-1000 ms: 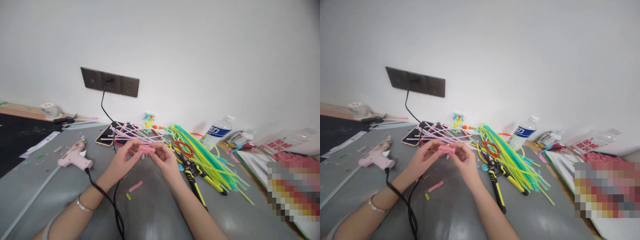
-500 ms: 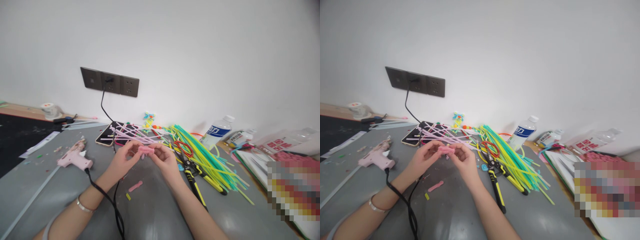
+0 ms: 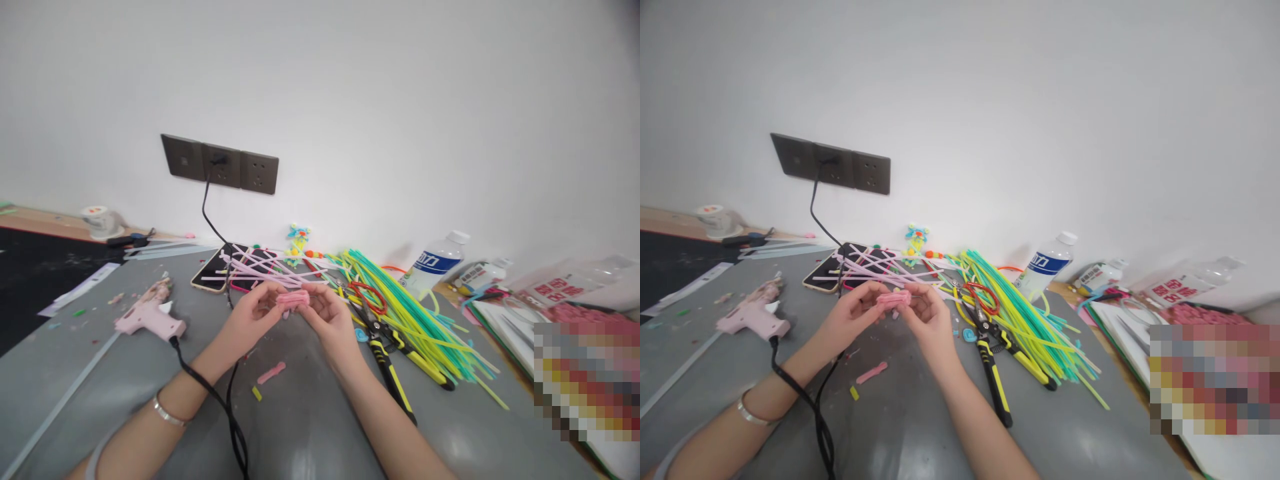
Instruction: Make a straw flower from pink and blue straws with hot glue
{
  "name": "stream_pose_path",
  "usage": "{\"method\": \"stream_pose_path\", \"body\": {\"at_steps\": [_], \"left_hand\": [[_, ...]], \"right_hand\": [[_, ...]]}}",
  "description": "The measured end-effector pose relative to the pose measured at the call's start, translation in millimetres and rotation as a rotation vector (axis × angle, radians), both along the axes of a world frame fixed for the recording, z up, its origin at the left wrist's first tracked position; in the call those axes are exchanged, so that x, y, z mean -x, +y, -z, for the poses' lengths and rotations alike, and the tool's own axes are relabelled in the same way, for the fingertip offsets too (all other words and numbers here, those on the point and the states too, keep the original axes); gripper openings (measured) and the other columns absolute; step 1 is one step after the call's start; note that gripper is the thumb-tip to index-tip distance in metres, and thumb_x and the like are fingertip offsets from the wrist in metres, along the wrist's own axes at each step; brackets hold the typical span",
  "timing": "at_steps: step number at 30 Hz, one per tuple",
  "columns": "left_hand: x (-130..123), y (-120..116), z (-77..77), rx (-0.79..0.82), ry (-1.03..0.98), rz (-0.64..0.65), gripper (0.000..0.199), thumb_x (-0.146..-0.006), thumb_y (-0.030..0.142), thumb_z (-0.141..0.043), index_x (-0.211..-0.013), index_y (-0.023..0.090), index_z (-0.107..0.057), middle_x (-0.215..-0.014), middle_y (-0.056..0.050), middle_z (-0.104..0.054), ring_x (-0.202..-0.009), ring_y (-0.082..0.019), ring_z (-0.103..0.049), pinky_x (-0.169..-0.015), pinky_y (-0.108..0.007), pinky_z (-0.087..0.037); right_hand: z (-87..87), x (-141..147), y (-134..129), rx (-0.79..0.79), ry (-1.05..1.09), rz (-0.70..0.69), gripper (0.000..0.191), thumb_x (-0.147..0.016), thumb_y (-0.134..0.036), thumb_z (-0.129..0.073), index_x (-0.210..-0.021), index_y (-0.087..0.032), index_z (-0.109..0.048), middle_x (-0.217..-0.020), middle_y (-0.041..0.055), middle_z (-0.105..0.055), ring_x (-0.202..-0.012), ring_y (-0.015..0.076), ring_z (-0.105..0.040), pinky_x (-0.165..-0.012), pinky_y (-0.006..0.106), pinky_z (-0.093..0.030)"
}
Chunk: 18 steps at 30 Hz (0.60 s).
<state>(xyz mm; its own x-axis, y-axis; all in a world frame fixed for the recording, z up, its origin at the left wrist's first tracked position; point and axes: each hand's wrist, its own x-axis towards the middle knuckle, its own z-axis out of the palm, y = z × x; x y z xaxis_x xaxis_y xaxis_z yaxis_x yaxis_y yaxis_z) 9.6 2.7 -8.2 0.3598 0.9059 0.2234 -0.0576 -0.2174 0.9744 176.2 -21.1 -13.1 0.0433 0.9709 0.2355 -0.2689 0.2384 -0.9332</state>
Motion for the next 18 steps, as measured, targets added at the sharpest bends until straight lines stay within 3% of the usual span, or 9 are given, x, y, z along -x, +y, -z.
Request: {"method": "stream_pose_path", "body": {"at_steps": [10, 18], "left_hand": [[-1.9, 0.1, -2.4, 0.013, -0.028, -0.006, 0.017, -0.081, 0.03, -0.067, -0.089, 0.016, -0.062, -0.082, -0.002, -0.062, -0.071, -0.014, -0.059, -0.062, -0.023, -0.049], [0.3, -1.6, -4.3, 0.076, -0.019, 0.015, 0.028, -0.087, 0.041, -0.061, -0.1, 0.017, -0.064, -0.084, -0.005, -0.07, -0.075, -0.019, -0.065, -0.065, -0.028, -0.053]], "right_hand": [[0.7, 0.7, -0.8, 0.022, 0.016, -0.03, 0.025, -0.076, -0.031, -0.078, -0.095, -0.02, -0.065, -0.078, 0.0002, -0.068, -0.07, 0.0131, -0.062, -0.067, 0.024, -0.05], [-0.1, -7.6, 3.6, 0.045, 0.041, -0.052, 0.032, -0.074, -0.03, -0.08, -0.1, -0.021, -0.063, -0.092, 0.0012, -0.066, -0.078, 0.0125, -0.063, -0.074, 0.024, -0.052]]}}
